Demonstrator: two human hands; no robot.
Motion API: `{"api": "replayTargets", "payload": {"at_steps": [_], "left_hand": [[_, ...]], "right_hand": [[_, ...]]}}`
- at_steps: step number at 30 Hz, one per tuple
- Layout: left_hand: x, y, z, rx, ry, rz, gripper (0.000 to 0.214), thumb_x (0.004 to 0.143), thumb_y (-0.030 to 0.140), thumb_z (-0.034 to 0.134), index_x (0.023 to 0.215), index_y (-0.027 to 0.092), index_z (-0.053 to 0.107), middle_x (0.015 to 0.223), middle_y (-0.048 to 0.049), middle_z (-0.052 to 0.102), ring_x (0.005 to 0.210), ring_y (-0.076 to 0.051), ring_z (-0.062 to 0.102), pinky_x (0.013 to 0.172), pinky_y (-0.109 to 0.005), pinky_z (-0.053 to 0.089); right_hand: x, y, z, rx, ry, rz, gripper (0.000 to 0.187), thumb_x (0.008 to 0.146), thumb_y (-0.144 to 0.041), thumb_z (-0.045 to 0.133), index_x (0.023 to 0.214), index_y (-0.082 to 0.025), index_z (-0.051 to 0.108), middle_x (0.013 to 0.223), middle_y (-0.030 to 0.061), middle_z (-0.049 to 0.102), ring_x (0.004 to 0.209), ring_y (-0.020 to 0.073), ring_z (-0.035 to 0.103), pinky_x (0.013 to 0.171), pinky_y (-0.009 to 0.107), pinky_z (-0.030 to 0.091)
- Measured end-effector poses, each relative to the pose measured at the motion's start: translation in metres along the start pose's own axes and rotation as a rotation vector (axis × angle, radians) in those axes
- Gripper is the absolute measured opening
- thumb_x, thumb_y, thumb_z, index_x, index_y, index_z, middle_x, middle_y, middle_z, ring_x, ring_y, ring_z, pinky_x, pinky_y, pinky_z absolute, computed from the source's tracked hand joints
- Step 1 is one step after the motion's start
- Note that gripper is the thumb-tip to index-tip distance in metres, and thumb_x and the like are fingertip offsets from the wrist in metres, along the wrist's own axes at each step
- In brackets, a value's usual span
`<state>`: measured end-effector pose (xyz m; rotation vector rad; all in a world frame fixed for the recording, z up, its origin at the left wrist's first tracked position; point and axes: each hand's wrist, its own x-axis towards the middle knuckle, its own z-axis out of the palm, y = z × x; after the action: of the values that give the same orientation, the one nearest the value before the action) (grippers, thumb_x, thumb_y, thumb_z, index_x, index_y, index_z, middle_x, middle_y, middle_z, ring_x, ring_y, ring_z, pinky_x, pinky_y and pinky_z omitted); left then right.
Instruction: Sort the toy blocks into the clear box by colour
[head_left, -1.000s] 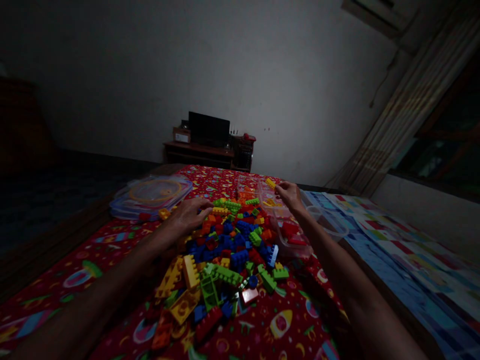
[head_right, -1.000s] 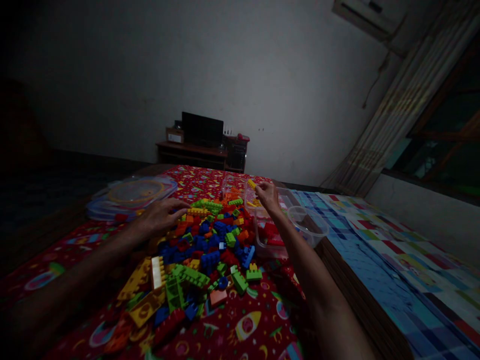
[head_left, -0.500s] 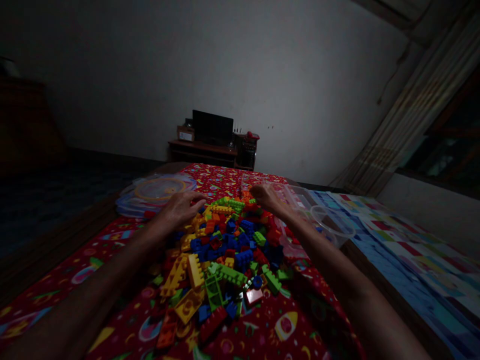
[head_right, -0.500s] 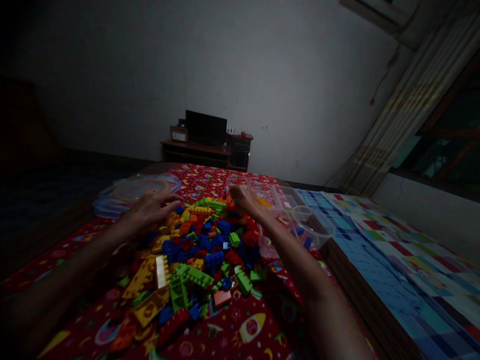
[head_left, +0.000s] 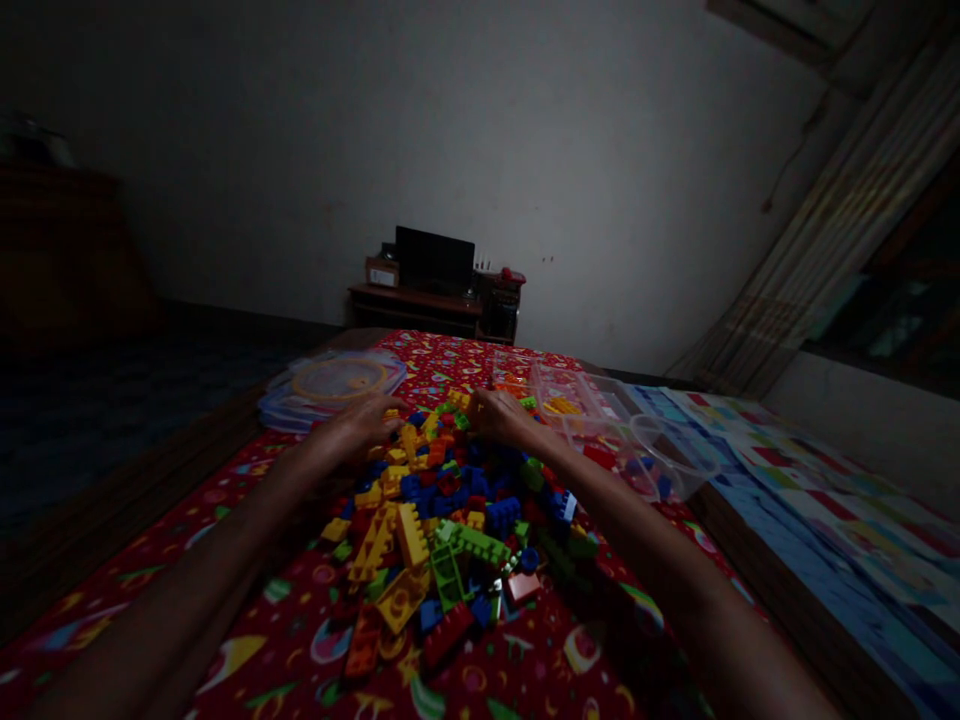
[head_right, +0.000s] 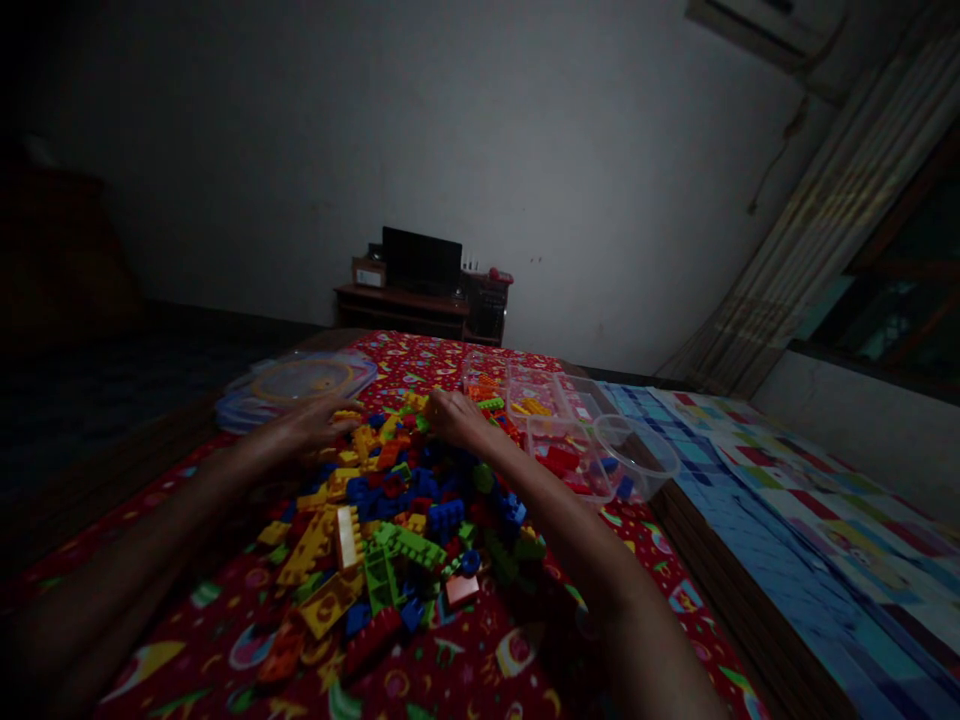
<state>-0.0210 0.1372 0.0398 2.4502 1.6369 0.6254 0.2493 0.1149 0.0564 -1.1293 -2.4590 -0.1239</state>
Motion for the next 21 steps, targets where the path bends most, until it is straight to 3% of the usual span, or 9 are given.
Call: {"api": "replayTargets", "payload": {"at_steps": [7,14,21], "left_hand": [[-0.001,0.010,0.001,-0.049,-0.073,0.063,0.045,0.074,0.047,0.045,0.098,0.021,0.072,0.105,-0.0105,0.072,0.099,-0.028,0.065,0.087,-0.034,0.049],[-0.006,0.026,-0.002,-0.008,-0.138,0.090,0.040,0.073,0.044,0.045,0.091,0.024,0.074,0.095,-0.0062,0.075,0.089,-0.026,0.068,0.075,-0.030,0.051],[-0.005,0.032,-0.004,0.047,-0.136,0.098,0.040,0.072,0.038,0.045,0.097,0.024,0.074,0.096,-0.0060,0.076,0.092,-0.026,0.068,0.077,-0.030,0.050]], "right_hand": [[-0.036,0.002,-0.040,0.047,0.081,0.286,0.020,0.087,-0.029,0.052,0.103,-0.017,0.053,0.073,0.0003,0.058,0.060,0.0115,0.045,0.055,0.023,0.026],[-0.071,0.047,-0.063,-0.104,0.163,0.481,0.023,0.086,-0.032,0.053,0.100,-0.016,0.060,0.078,0.0045,0.063,0.065,0.0141,0.052,0.059,0.024,0.031],[-0.089,0.075,-0.086,-0.268,0.091,0.666,0.026,0.090,-0.026,0.043,0.096,-0.015,0.065,0.089,0.0096,0.068,0.073,0.0160,0.057,0.061,0.023,0.034]]}}
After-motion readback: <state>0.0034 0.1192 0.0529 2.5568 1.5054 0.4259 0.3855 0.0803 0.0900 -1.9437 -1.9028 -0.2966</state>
